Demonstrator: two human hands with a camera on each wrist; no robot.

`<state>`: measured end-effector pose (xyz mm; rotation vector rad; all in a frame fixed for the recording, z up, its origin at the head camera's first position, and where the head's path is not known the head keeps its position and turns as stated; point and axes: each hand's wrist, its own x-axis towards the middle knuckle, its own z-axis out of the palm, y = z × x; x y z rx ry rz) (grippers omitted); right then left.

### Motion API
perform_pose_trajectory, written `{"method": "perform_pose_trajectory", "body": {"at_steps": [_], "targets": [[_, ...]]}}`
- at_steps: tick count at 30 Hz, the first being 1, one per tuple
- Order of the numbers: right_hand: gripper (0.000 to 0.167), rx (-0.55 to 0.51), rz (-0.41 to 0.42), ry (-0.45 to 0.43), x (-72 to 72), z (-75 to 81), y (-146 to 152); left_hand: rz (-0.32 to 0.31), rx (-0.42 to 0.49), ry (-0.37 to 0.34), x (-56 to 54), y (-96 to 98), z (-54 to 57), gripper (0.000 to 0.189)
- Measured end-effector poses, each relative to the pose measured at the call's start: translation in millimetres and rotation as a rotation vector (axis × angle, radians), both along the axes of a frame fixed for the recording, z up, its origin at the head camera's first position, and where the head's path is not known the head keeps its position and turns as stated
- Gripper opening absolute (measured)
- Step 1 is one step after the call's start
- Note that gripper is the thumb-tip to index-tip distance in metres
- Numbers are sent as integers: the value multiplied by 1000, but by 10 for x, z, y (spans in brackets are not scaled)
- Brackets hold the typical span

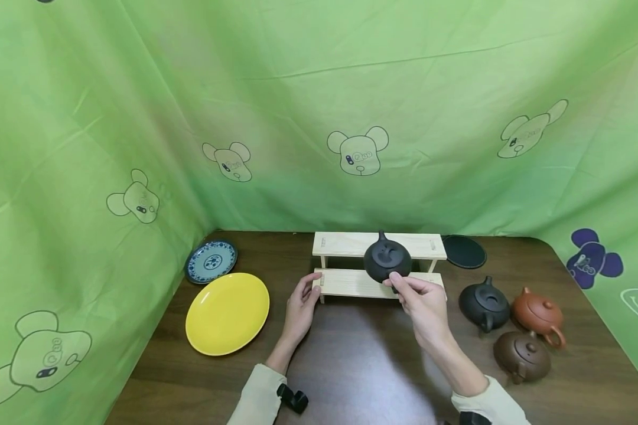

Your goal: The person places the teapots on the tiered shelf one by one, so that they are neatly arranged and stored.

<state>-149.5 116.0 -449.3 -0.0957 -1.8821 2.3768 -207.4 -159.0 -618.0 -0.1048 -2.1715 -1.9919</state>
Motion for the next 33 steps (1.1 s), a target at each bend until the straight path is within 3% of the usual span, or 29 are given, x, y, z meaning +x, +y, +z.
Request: {"method": "perform_pose_trajectory", "body": {"at_steps": [7, 14, 20, 27, 29, 33], "targets": [[22, -21, -13, -35, -140, -46, -161, 5, -42, 73, 9, 18, 16, 30], [23, -61, -18, -39, -274, -56, -311, 2, -1, 2, -5, 17, 0, 30], [23, -59, -12, -31, -361, -75, -446, 25, -36, 26, 39, 36, 72, 30], [22, 8, -35, -28, -446, -123, -548, 27, -74, 171, 144, 82, 236, 30], [23, 11, -37, -29, -468, -128, -577, 27, -75, 184, 146, 84, 241, 30], [25, 2, -47, -22, -516, -138, -644, 42, -73, 103, 111, 70, 192, 29]]}}
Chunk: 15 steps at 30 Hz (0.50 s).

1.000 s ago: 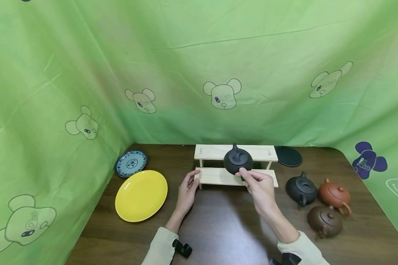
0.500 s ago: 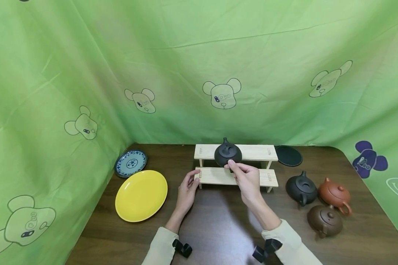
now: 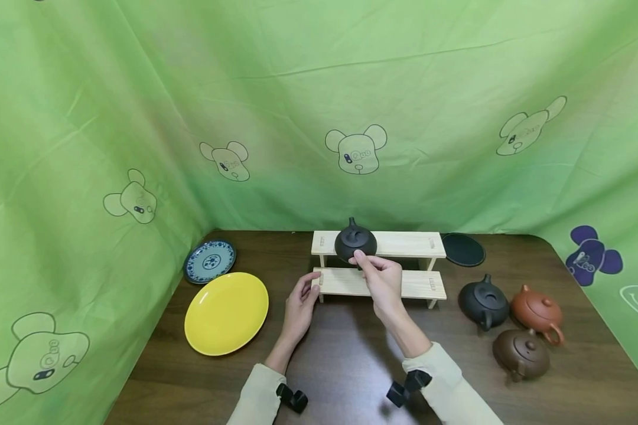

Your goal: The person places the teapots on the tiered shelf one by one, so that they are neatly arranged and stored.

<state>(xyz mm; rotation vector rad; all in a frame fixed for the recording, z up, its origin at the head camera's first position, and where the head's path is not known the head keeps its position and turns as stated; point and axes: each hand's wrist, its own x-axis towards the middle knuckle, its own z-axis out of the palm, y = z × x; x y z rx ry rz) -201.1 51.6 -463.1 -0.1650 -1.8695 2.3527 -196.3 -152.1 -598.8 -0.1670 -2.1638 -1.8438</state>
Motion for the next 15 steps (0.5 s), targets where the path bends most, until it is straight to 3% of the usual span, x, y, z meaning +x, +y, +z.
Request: {"method": "perform_pose_trajectory", "body": {"at_steps": [3, 6, 15], "targets": [[24, -7, -21, 7, -34, -12, -60, -1, 14, -55, -41, -23, -69, 29], [22, -11, -41, 6, -60, -19, -122, -13, 17, -60, -69, -42, -117, 29], [24, -23, -71, 5, -116, -7, -283, -25, 55, -107, -66, -44, -93, 29]]}}
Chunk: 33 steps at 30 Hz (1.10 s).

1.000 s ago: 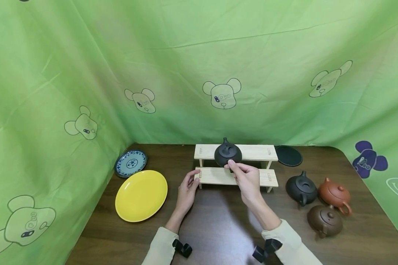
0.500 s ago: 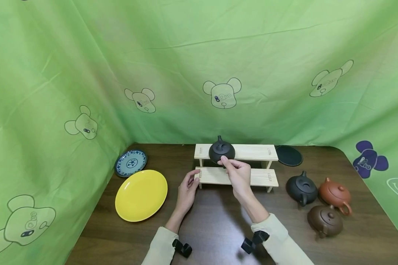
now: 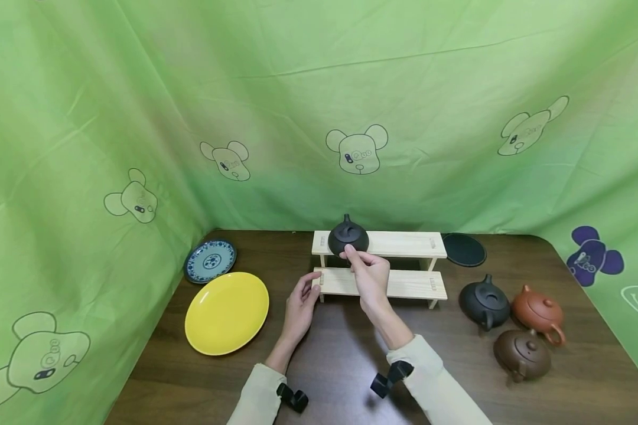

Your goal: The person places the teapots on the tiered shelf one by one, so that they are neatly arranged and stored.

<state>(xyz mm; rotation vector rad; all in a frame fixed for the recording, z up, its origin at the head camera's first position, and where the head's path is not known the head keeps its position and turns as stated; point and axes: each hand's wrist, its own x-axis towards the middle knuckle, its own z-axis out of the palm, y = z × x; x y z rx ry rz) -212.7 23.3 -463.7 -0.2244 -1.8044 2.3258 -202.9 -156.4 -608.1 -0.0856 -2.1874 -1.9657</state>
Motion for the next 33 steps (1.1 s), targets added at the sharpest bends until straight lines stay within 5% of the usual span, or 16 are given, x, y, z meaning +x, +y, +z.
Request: {"method": "perform_pose_trajectory", "body": {"at_steps": [18, 33], "targets": [[29, 34, -53, 35, -118, -24, -141, -2, -27, 56, -4, -11, -32, 29], [28, -16, 41, -13, -99, 1, -71, 10, -31, 28, 27, 16, 48, 30]]}}
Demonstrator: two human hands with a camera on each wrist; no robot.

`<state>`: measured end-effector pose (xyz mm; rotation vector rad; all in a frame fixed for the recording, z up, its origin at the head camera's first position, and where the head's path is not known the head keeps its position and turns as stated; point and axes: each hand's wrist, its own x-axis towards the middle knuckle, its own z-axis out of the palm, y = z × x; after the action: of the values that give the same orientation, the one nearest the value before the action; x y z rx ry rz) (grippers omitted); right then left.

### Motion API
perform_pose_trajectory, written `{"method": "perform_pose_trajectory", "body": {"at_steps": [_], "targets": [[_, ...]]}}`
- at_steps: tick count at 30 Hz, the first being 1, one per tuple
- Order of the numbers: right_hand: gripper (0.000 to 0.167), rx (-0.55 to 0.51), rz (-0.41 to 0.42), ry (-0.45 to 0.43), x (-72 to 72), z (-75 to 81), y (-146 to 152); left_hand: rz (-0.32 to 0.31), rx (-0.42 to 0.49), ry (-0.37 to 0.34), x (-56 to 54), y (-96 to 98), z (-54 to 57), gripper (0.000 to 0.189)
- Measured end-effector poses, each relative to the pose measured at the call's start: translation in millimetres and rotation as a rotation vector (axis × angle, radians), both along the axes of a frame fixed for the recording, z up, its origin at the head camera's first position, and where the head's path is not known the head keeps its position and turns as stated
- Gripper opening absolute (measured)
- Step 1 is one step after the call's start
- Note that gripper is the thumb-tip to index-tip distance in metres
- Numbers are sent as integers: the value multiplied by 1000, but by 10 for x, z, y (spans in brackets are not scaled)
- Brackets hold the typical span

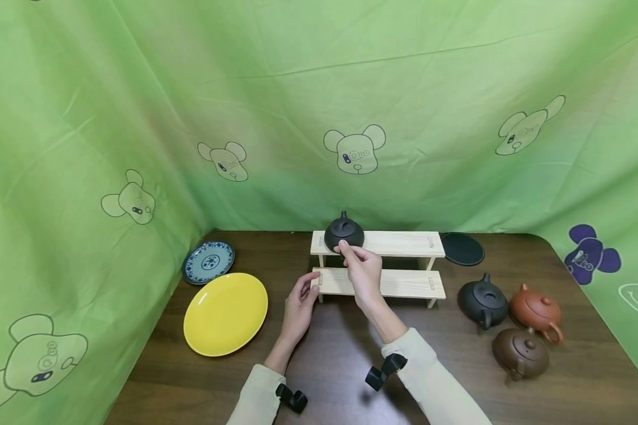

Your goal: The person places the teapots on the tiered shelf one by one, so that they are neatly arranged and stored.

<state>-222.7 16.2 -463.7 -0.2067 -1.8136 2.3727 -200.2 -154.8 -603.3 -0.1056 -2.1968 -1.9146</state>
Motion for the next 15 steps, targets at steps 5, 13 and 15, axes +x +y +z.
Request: {"method": "perform_pose_trajectory", "body": {"at_steps": [5, 13, 15], "targets": [[27, -26, 18, -2, 2, 1, 18, 3, 5, -2, 3, 4, 1, 30], [34, -60, 21, 6, 2, -22, 81, 3, 1, 0, -4, 1, -8, 31], [37, -58, 10, 11, 0, -41, 109, 1, 5, -4, -8, 1, -10, 32]]}}
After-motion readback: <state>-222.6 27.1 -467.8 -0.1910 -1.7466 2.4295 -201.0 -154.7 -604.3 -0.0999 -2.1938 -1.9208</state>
